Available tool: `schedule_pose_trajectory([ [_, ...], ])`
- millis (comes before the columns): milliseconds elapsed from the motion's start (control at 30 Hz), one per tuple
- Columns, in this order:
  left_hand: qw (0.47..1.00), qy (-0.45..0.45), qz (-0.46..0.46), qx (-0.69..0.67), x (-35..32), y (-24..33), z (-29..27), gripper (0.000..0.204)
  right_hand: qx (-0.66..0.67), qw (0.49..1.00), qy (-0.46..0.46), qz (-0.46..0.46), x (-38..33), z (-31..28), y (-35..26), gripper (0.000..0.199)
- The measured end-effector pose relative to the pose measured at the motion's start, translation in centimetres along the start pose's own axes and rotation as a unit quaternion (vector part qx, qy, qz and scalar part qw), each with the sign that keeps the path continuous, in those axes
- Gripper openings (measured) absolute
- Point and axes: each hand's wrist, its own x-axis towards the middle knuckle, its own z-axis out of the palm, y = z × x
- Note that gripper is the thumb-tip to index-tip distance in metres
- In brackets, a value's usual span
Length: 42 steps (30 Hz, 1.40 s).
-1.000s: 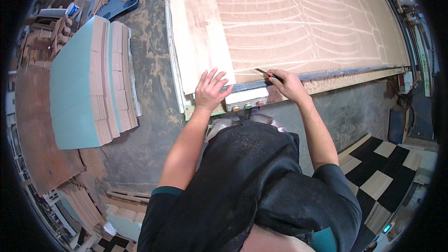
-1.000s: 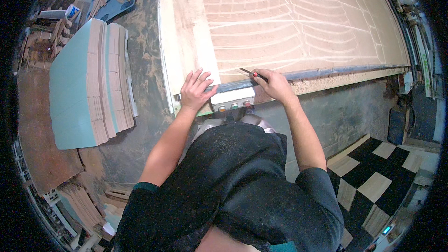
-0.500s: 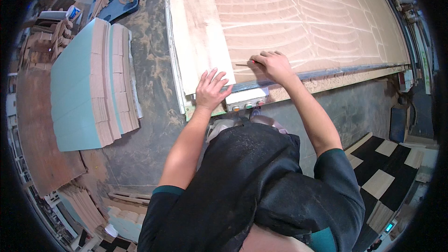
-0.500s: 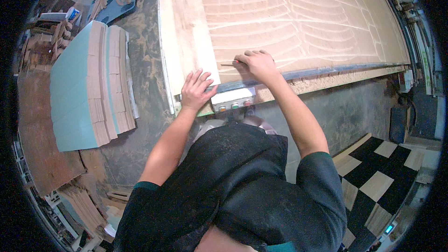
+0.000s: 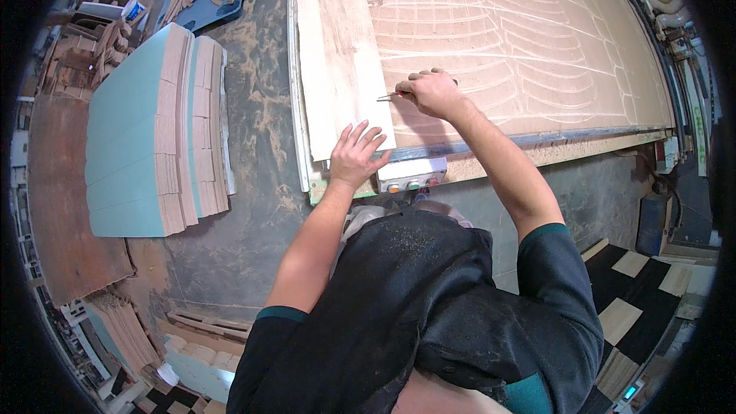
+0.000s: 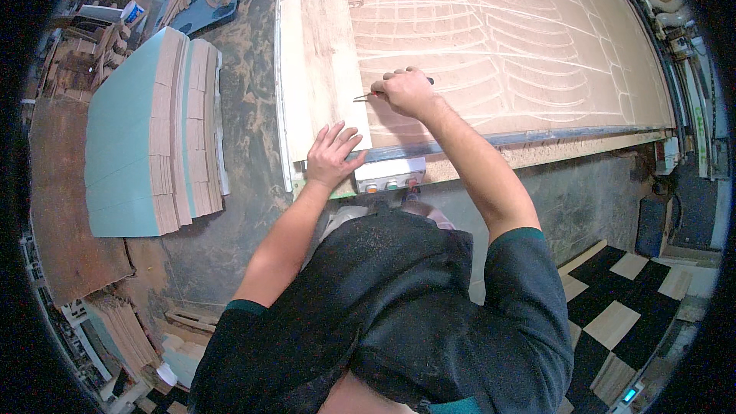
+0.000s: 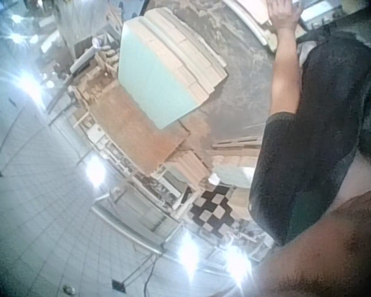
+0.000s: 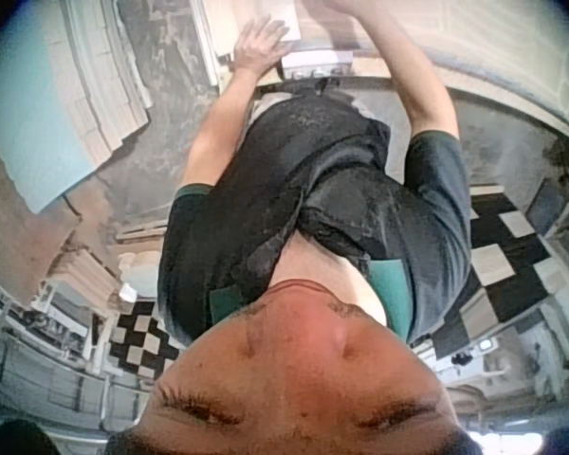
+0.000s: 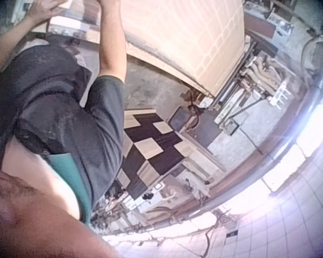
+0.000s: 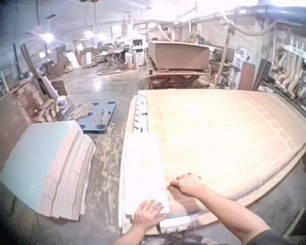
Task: The person holds a wood panel and uses a utility knife to cut along its edge against a large wooden sheet on a workspace.
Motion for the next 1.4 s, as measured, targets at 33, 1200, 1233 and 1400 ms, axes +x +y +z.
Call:
schedule_pose_trajectory([
  [33,1.000,0.000,-0.001,0.001,0.0,0.0,0.0,0.029,-0.003,1.000,-0.006,0.000,0.1,0.2,0.1,0.028],
  [1200,0.999,0.015,-0.014,-0.026,0.2,0.1,-0.2,0.029,0.036,0.997,0.002,0.070,1.4,-1.2,3.0,0.025],
  [1233,0.999,0.016,-0.012,-0.027,0.3,0.1,-0.2,0.028,0.040,0.997,-0.002,0.073,2.2,-1.0,2.7,0.024],
  [1400,0.999,0.002,-0.014,-0.029,0.5,0.2,-0.4,0.029,0.009,0.999,-0.024,0.046,5.5,-0.2,1.5,0.024],
])
